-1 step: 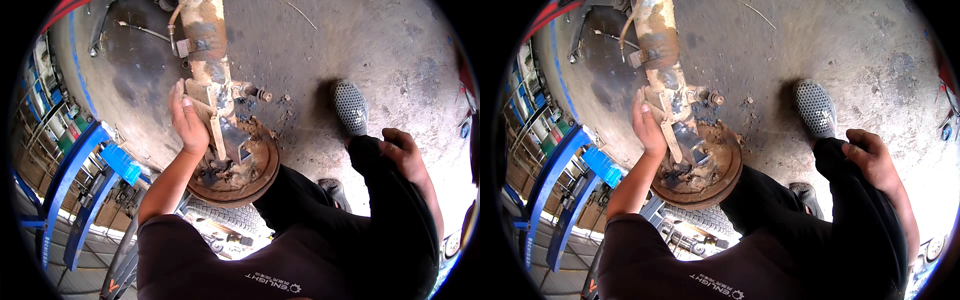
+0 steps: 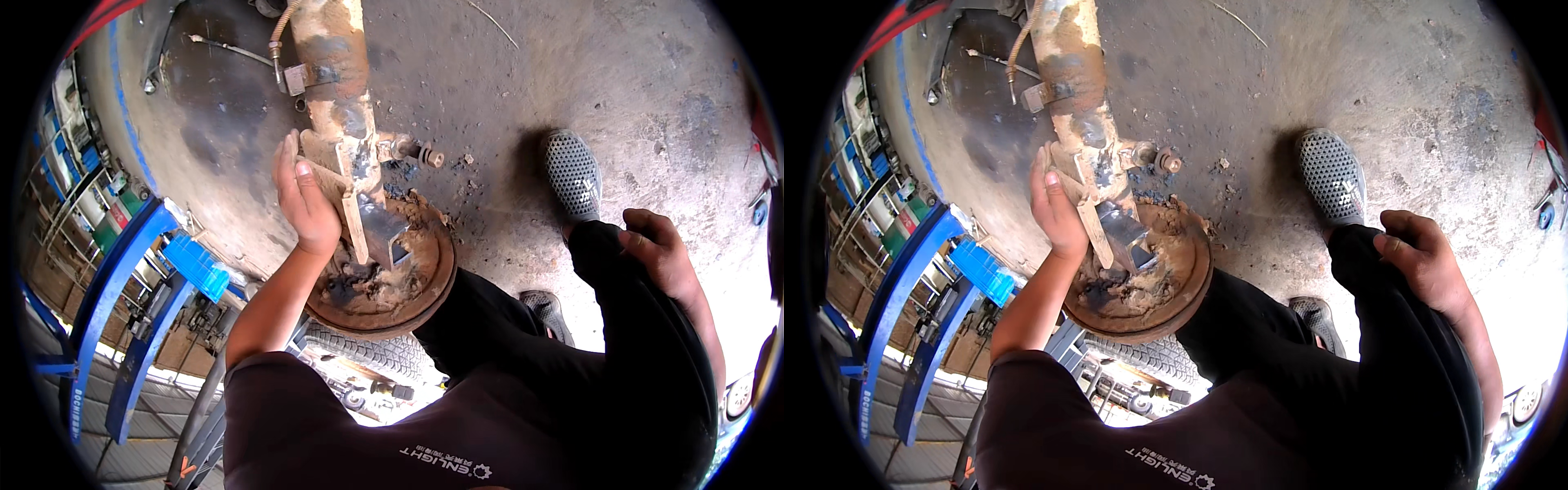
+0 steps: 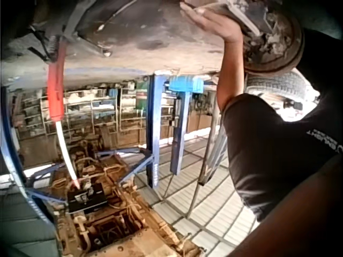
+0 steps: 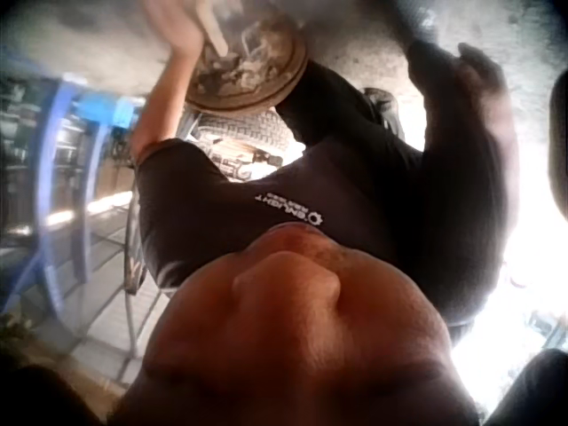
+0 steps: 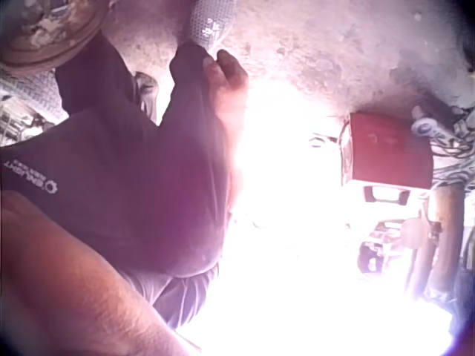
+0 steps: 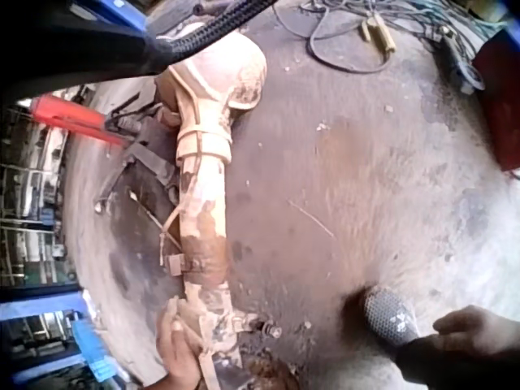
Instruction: The person positions a metal plate onto a rusty brake drum assembly and uses a welding torch to fuse the components. They ignite the torch, adjust the flame, and apply heat to the joint between the plate and the drum, creating sparks. The person then uses pliers to manipulate the assembly and briefly inspects the work.
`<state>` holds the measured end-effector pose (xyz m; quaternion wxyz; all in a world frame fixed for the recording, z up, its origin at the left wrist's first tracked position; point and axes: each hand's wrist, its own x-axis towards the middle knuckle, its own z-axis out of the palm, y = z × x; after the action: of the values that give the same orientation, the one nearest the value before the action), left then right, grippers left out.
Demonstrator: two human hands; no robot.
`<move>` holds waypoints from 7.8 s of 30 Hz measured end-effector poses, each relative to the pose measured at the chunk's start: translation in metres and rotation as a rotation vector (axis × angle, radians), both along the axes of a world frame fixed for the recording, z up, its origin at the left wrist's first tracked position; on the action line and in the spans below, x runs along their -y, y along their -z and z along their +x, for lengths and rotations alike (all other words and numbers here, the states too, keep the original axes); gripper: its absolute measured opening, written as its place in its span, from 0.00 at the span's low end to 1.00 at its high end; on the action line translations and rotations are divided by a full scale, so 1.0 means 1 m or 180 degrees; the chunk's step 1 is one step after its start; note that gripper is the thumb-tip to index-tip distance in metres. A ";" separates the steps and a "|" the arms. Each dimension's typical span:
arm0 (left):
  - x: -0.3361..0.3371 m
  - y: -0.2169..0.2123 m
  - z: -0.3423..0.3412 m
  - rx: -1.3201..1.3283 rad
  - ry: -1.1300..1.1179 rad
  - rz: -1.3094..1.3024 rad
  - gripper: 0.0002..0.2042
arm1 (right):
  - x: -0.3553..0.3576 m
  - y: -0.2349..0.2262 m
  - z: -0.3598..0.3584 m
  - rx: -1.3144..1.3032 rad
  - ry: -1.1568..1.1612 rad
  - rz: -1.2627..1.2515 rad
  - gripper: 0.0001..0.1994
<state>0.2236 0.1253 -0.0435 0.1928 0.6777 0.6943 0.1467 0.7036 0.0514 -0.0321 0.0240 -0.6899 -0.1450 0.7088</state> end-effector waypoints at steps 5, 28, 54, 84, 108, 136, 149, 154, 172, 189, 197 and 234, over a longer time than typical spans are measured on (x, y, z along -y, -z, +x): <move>0.000 0.001 0.003 -0.0004 -0.0159 -0.0065 0.20 | -0.029 -0.008 -0.015 -0.0127 -0.0497 -0.0060 0.23; 0.001 0.008 0.002 -0.0218 -0.0318 0.0255 0.18 | -0.017 0.016 -0.240 -0.1926 -0.2703 0.2573 0.36; 0.004 0.015 -0.008 -0.0304 -0.0023 0.0796 0.16 | -0.017 0.009 -0.266 -0.1793 -0.1768 0.1759 0.26; 0.001 0.001 -0.274 -0.0555 -0.2604 0.0808 0.22 | -0.013 0.015 -0.264 -0.1900 -0.1491 0.1267 0.22; 0.286 0.131 -0.340 0.0297 -0.3781 -0.0208 0.11 | 0.025 0.104 -0.111 0.0489 -0.1467 0.0982 0.13; 0.551 0.264 -0.354 -0.0074 -0.3762 -0.1845 0.18 | -0.140 0.158 -0.148 0.1901 -0.2819 0.3986 0.11; 0.454 0.204 -0.265 0.0887 -0.4215 -0.1621 0.13 | -0.182 0.175 -0.158 0.2474 -0.3872 0.3574 0.14; 0.453 0.189 -0.256 0.1580 -0.4915 -0.1736 0.11 | -0.173 0.184 -0.145 0.2237 -0.3713 0.4015 0.20; 0.414 0.090 -0.229 0.4517 -0.4269 0.1230 0.09 | -0.001 0.177 -0.121 0.1230 -0.3916 0.4429 0.16; 0.077 -0.066 -0.116 0.3316 -0.0415 0.0247 0.09 | -0.005 0.165 -0.123 0.1239 -0.3610 0.4664 0.13; 0.067 -0.057 -0.103 0.3046 0.0033 0.0095 0.08 | -0.008 0.162 -0.124 0.1279 -0.3640 0.4538 0.12; 0.075 -0.053 -0.099 0.2334 0.0393 0.0597 0.04 | -0.103 -0.097 -0.383 -0.0641 -0.4575 0.3595 0.21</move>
<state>0.1248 0.0505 0.0098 0.3740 0.6355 0.5206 0.4303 0.3202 0.1547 0.0653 -0.0764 -0.2547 -0.8608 0.4339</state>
